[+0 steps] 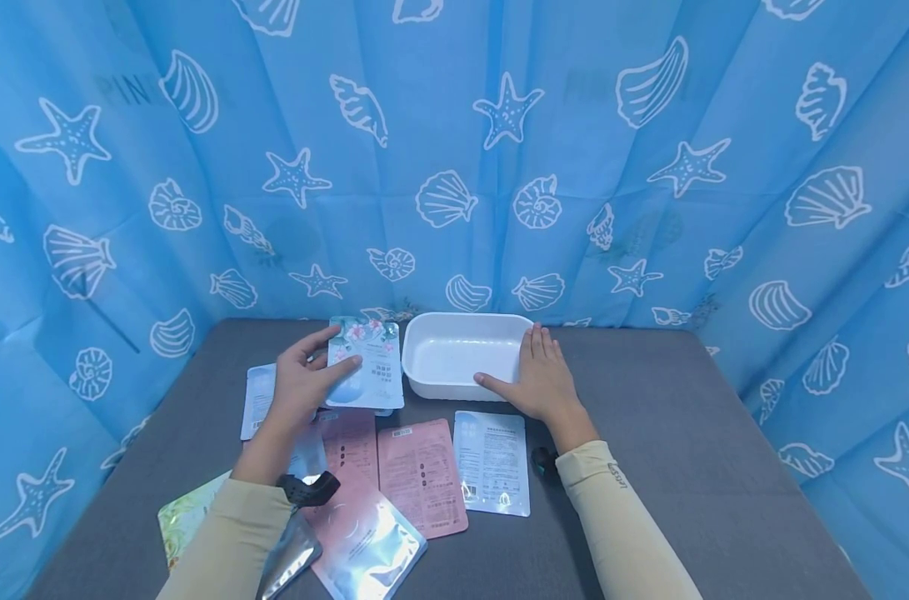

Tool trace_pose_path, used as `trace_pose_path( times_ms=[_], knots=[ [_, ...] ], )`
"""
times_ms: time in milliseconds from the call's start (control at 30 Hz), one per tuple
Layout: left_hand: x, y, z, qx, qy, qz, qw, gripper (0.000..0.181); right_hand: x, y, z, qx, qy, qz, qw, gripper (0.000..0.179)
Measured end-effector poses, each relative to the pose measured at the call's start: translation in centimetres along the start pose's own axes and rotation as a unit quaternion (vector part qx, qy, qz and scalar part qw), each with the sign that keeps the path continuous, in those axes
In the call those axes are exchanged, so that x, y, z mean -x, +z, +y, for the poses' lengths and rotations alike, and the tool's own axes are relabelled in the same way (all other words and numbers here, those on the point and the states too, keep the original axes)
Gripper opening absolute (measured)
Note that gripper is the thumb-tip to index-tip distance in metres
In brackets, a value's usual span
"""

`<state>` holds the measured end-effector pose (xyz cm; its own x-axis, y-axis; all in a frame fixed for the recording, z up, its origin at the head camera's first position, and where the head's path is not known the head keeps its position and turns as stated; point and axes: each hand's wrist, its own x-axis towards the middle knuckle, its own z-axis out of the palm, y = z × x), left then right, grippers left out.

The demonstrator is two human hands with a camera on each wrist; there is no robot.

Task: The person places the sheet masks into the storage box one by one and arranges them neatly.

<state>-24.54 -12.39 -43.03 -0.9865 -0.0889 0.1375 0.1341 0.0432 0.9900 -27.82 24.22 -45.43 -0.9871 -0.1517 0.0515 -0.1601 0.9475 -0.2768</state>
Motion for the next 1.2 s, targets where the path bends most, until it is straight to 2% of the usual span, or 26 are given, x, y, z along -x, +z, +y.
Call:
trace_pose_path(
  times_ms=[200, 400, 633, 900, 1033, 1200],
  knots=[
    [-0.2, 1.0, -0.5, 0.009, -0.008, 0.031, 0.9994, 0.067, 0.1, 0.0, -0.1, 0.000, 0.002, 0.001, 1.0000, 0.129],
    [0.0, 1.7, -0.5, 0.005, -0.005, 0.033, 0.9994, 0.064, 0.1, 0.0, -0.1, 0.000, 0.003, 0.000, 1.0000, 0.129],
    [0.2, 2.6, -0.6, -0.003, 0.014, 0.038, 0.9992, 0.057, 0.0, 0.0, 0.0, 0.001, 0.001, 0.003, 1.0000, 0.129],
    [0.4, 3.3, -0.7, 0.008, 0.018, 0.014, 0.9997, 0.049, 0.0, 0.1, 0.0, -0.002, 0.004, 0.003, 1.0000, 0.131],
    [0.5, 3.4, -0.7, 0.004, 0.026, -0.001, 0.9997, 0.044, 0.0, 0.0, 0.0, -0.003, 0.002, 0.002, 1.0000, 0.130],
    [0.8, 3.4, -0.6, 0.000, 0.027, -0.027, 0.9993, 0.045, 0.0, 0.1, 0.0, 0.000, 0.001, 0.003, 1.0000, 0.129]
  ],
)
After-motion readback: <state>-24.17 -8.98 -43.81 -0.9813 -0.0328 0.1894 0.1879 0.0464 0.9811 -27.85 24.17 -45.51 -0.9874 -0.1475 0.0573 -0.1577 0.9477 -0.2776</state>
